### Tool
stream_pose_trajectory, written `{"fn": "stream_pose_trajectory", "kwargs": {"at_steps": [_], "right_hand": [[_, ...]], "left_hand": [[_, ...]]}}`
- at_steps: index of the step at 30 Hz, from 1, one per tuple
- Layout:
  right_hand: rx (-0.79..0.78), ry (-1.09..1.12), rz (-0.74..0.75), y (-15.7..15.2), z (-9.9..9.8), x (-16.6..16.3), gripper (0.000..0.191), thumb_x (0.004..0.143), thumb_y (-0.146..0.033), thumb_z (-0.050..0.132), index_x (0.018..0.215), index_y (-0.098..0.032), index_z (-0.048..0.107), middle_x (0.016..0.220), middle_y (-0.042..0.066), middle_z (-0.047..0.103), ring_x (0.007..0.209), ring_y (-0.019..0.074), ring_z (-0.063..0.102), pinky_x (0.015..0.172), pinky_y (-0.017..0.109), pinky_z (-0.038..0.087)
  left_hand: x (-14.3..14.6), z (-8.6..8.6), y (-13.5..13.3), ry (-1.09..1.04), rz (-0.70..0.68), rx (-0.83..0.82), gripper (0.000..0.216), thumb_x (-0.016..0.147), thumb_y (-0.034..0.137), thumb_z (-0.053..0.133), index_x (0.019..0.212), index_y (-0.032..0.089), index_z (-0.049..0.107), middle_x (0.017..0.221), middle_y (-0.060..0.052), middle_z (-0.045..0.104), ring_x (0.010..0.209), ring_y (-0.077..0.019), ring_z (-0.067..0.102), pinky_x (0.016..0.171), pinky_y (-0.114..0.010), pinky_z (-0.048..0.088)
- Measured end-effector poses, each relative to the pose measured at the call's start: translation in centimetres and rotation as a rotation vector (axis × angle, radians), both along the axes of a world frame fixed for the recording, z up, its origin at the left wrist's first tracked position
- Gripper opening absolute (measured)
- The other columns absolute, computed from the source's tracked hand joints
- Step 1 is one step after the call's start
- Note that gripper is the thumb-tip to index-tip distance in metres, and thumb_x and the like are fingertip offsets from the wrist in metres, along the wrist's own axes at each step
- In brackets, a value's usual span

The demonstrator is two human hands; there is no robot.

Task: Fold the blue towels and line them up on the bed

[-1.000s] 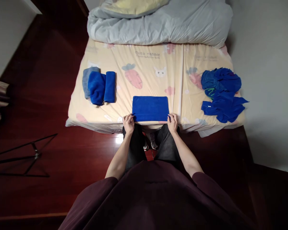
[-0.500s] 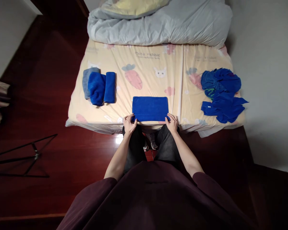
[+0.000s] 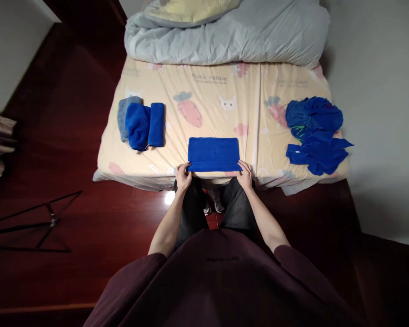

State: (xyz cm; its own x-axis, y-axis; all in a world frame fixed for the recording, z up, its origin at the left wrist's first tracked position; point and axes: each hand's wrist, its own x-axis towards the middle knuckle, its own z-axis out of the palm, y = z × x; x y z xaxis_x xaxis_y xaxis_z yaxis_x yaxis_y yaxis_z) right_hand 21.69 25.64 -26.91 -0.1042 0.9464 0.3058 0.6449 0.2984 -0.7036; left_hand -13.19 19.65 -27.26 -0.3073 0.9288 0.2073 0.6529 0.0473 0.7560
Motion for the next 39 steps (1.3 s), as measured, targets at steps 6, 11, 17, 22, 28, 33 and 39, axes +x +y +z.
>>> {"fn": "stream_pose_trajectory", "kwargs": {"at_steps": [6,11,17,22,28,33,39], "right_hand": [[0.012,0.016,-0.011,-0.1,-0.1,0.1,0.046,0.091,-0.010,0.051,0.129,-0.020,0.075,0.142,0.011,0.072,0.138,0.0255,0.061,0.123,0.050,0.048],[0.025,0.037,-0.025,-0.1,-0.3,0.2,0.041,0.094,-0.014,0.051,0.127,-0.022,0.075,0.133,0.011,0.074,0.133,0.0256,0.063,0.120,0.048,0.051],[-0.026,0.050,-0.188,0.1,-1.3,0.0,0.025,0.103,-0.037,0.057,0.108,-0.021,0.076,0.106,0.014,0.075,0.110,0.0295,0.069,0.105,0.047,0.057],[-0.041,0.101,-0.223,0.4,-1.9,-0.1,0.038,0.106,-0.050,0.053,0.109,-0.019,0.076,0.103,0.015,0.073,0.104,0.0296,0.069,0.101,0.048,0.058],[-0.022,0.077,-0.243,0.7,-2.1,-0.1,0.046,0.106,-0.056,0.050,0.105,-0.019,0.077,0.100,0.014,0.074,0.099,0.0276,0.071,0.096,0.044,0.061],[-0.049,0.093,-0.253,0.7,-2.1,-0.2,0.044,0.105,-0.055,0.053,0.104,-0.018,0.077,0.100,0.016,0.073,0.097,0.0288,0.072,0.096,0.046,0.060],[-0.047,0.088,-0.264,0.8,-2.1,-0.2,0.038,0.103,-0.051,0.056,0.102,-0.019,0.076,0.097,0.013,0.073,0.095,0.0274,0.071,0.097,0.044,0.060]], "left_hand": [[-0.1,0.2,-0.2,-0.041,0.018,0.015,0.038,0.093,0.015,0.053,0.127,0.021,0.071,0.133,-0.014,0.072,0.132,-0.0287,0.056,0.120,-0.049,0.043],[-0.1,0.0,-0.2,-0.064,0.071,-0.014,0.034,0.095,0.017,0.053,0.123,0.021,0.071,0.124,-0.014,0.072,0.127,-0.0311,0.057,0.117,-0.050,0.046],[-0.1,-0.9,0.0,-0.108,0.206,-0.017,0.028,0.105,0.036,0.052,0.122,0.020,0.068,0.112,-0.014,0.067,0.109,-0.0279,0.064,0.104,-0.043,0.052],[0.0,-1.1,0.1,-0.124,0.253,-0.029,0.035,0.109,0.045,0.047,0.125,0.021,0.066,0.107,-0.011,0.066,0.104,-0.0256,0.065,0.101,-0.041,0.053],[0.0,-1.0,0.2,-0.114,0.260,-0.030,0.034,0.109,0.046,0.048,0.121,0.022,0.068,0.103,-0.010,0.066,0.102,-0.0259,0.065,0.101,-0.041,0.052],[0.0,-1.2,0.3,-0.113,0.263,-0.033,0.034,0.109,0.045,0.048,0.121,0.021,0.069,0.105,-0.012,0.066,0.104,-0.0271,0.064,0.102,-0.042,0.051],[0.1,-1.1,0.3,-0.110,0.255,-0.035,0.032,0.108,0.044,0.049,0.121,0.023,0.068,0.104,-0.012,0.067,0.107,-0.0282,0.064,0.104,-0.044,0.051]]}}
